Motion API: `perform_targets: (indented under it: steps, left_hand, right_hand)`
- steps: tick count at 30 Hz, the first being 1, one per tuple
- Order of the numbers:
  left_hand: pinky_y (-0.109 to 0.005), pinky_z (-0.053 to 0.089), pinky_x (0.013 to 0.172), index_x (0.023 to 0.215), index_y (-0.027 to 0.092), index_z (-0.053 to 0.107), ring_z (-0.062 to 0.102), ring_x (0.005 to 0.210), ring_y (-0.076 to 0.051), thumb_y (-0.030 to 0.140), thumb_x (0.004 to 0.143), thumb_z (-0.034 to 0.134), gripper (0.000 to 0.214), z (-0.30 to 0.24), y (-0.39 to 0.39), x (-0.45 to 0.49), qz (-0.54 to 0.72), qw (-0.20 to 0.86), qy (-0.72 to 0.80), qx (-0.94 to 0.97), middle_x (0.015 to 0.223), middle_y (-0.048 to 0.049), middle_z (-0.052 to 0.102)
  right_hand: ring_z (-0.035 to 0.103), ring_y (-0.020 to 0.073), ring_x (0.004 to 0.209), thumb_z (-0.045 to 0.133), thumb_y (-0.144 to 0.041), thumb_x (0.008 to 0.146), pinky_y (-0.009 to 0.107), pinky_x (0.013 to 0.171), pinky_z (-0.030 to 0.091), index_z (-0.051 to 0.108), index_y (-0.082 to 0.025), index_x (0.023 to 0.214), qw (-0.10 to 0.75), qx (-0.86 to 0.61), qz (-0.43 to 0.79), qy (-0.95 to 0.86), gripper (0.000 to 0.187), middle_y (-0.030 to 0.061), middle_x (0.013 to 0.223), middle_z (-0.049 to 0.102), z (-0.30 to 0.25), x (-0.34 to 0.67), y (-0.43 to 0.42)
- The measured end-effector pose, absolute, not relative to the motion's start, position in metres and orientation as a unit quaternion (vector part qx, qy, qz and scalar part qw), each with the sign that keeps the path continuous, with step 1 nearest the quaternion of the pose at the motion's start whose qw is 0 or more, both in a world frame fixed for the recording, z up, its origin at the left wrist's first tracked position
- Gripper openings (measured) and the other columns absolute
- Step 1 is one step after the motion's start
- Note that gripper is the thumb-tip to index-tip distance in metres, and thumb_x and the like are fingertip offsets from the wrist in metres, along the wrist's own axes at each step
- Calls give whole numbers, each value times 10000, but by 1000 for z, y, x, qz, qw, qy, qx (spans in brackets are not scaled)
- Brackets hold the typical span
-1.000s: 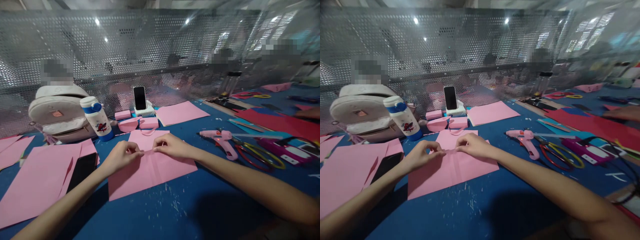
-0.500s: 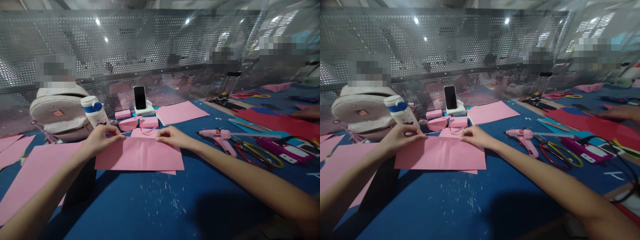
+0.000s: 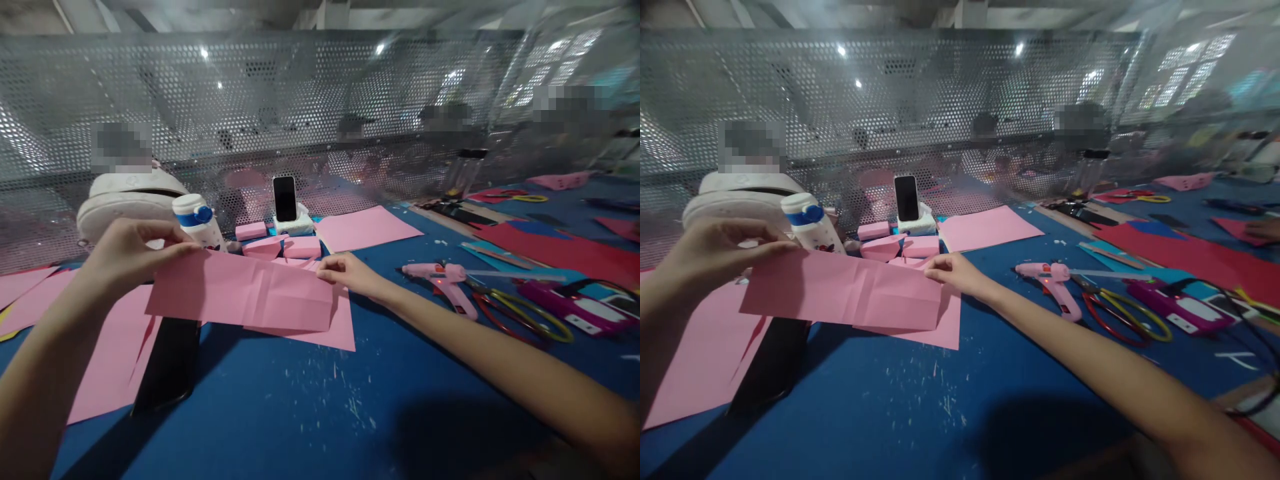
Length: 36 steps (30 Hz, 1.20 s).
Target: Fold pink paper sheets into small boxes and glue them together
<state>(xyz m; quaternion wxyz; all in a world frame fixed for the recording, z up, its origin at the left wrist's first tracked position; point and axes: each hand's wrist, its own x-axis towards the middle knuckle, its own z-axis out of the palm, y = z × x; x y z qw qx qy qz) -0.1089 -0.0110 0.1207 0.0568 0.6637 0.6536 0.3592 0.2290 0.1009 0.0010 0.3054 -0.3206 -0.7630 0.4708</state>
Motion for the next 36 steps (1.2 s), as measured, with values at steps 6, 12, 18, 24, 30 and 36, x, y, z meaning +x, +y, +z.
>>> perform_targets:
  steps: [6, 12, 18, 24, 30, 36]
  left_hand:
    - [-152, 276, 417, 630, 158, 649, 401, 460, -58, 443, 618, 750, 303, 126, -14, -121, 413, 24, 664, 623, 505, 58, 499]
    - [-185, 281, 424, 586, 167, 568, 402, 472, -69, 439, 599, 793, 353, 125, -13, -134, 481, -27, 639, 600, 512, 62, 466]
    - [-234, 422, 634, 652, 177, 625, 540, 635, -109, 399, 722, 775, 276, 127, -29, -94, 524, -186, 560, 614, 648, 41, 617]
    - [-388, 450, 757, 765, 248, 673, 546, 628, -178, 188, 907, 555, 194, 90, -66, -5, 305, -365, 316, 821, 665, -2, 650]
    - [-356, 437, 699, 617, 203, 571, 448, 570, -159, 149, 866, 561, 255, 9, -77, 55, 309, -243, 165, 904, 596, -4, 528]
    - [-443, 436, 935, 1067, 143, 635, 597, 898, -246, 593, 978, 390, 520, 4, -54, 45, 287, -124, 256, 915, 980, -106, 693]
  right_hand:
    - [634, 156, 679, 695, -398, 781, 301, 686, 507, 695, -177, 718, 307, -326, 493, -746, 229, 38, 703, 686, -1, 230, 103]
    - [631, 143, 554, 745, -468, 742, 283, 547, 521, 689, -164, 738, 320, -339, 526, -711, 309, 42, 669, 691, -11, 232, 107]
    - [713, 198, 674, 589, -661, 834, 307, 599, 570, 717, -124, 963, 280, -315, 613, -669, 568, 144, 860, 755, -8, 227, 94]
    - [704, 236, 1007, 402, -773, 876, 314, 728, 571, 533, -214, 1351, 210, -193, 795, -536, 745, 144, 1242, 682, 3, 222, 77]
    - [707, 202, 872, 593, -539, 876, 326, 851, 541, 674, -141, 1068, 239, -281, 791, -488, 449, 96, 980, 757, -13, 224, 77]
    - [701, 198, 821, 708, -173, 695, 345, 902, 521, 711, -114, 829, 238, -319, 777, -488, 147, 82, 862, 762, -20, 225, 77]
